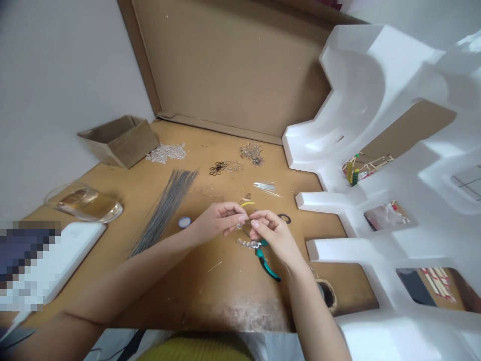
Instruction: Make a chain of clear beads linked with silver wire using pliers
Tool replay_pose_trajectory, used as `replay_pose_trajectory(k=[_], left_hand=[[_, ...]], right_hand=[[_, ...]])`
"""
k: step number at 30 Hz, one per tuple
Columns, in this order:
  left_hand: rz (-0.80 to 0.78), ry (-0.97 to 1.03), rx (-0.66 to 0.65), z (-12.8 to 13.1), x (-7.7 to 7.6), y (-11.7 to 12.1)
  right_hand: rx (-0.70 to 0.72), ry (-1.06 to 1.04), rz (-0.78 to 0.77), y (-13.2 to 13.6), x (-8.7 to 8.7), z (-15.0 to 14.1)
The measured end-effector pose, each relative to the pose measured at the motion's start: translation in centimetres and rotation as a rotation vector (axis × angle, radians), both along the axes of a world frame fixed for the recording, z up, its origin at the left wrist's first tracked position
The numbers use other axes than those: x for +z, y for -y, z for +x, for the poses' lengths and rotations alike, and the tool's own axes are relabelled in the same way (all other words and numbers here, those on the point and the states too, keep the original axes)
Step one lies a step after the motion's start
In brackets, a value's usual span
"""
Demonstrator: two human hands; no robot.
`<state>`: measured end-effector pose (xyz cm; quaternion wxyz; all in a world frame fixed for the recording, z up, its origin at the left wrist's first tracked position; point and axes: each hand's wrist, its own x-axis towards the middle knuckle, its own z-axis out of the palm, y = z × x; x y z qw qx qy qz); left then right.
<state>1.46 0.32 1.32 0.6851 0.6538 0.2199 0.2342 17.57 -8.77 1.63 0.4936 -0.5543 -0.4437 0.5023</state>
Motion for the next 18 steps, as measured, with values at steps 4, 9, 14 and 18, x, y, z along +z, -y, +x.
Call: replay_pose_trajectory(k=[4,9,14,18], left_hand=[[-0.033,0.021,0.003,-0.1,0.0,-0.1],[0.008,-0.034,0.024,0.0,0.4,0.1],[0.055,-0.103,-0.006,0.2,0.1,0.5],[0.127,-0.125,0.029,0.3,-0.4,0.5]], right_hand=[[-0.020,-0.048,0.017,0.1,-0.7,0.5],[-0.074,-0.024,0.017,0.1,-0.7,0.2],[-0.097,0.082,0.003,0.1,-0.2,-0.7],[-0.042,0.084,0.016,0.1,0.0,-0.9]])
